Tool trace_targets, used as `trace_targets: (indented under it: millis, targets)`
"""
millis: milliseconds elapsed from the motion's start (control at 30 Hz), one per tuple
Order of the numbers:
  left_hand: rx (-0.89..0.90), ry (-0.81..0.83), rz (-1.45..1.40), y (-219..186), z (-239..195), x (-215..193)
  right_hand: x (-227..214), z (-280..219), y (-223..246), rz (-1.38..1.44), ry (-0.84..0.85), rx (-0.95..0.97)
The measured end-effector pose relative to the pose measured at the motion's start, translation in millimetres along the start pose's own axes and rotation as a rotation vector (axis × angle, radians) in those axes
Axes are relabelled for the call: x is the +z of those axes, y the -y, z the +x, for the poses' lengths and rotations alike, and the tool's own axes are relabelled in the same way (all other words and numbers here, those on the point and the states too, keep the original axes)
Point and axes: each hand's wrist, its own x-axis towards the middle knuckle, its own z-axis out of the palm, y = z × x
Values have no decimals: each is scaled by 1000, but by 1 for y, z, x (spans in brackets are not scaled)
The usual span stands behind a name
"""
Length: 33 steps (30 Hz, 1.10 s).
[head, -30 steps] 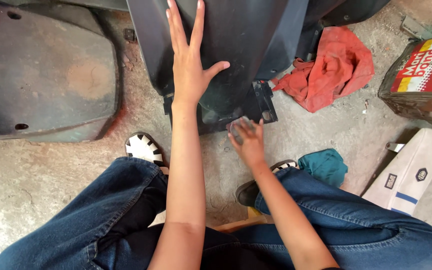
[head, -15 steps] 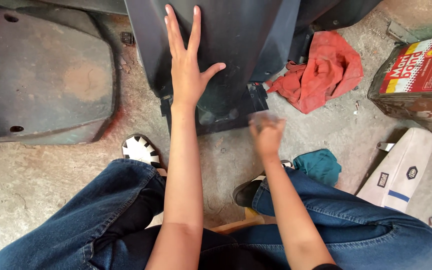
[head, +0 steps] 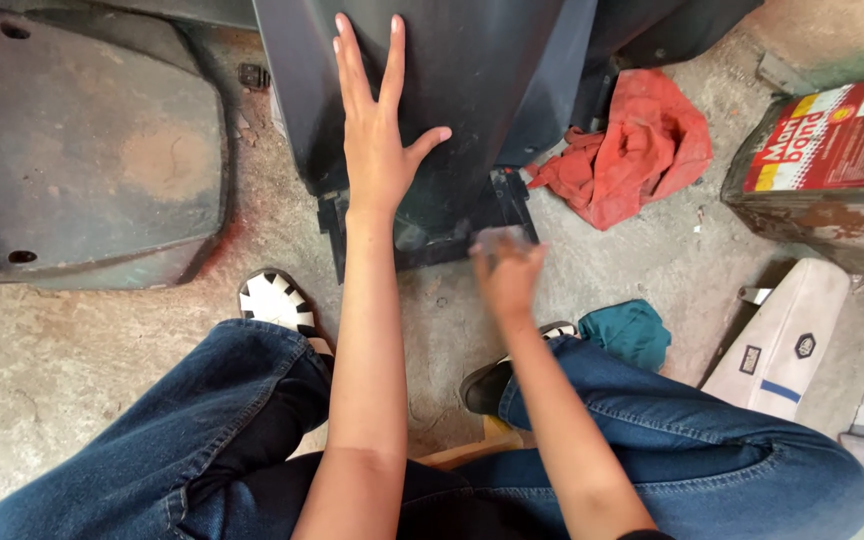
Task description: The person sands a black plastic motorcycle part using a sanding block held in the right hand while stabilizing the part with the left hand. The person shifts position from standing to sitting on the floor to continue sanding the lower edges of the part.
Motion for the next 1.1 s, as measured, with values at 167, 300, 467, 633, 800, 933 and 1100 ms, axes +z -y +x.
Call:
trace_targets:
  millis: [167,300,467,633,800,933,1100]
  targets:
    - [-5,-5,10,3,-1,0,7,-21,11,-371,174,-370]
    - [8,-6,6,3,-2,1,83,-36,-48,-532,208,-502]
    - [-2,-13,13,0,1,0,92,-62,-15,-452,246,-573]
    - [-7,-8,18,1,-1,1,88,-35,-42,-596,223,-668]
    - [-22,-1,7,0,-4,1,101,-27,-69,-500,345,-435]
    - [-16,-21,8,-4,0,0,95,-53,-26,-345,274,-635]
    - [-12,-1,9,2,-4,-1,90,-42,-43,-279,277,-632]
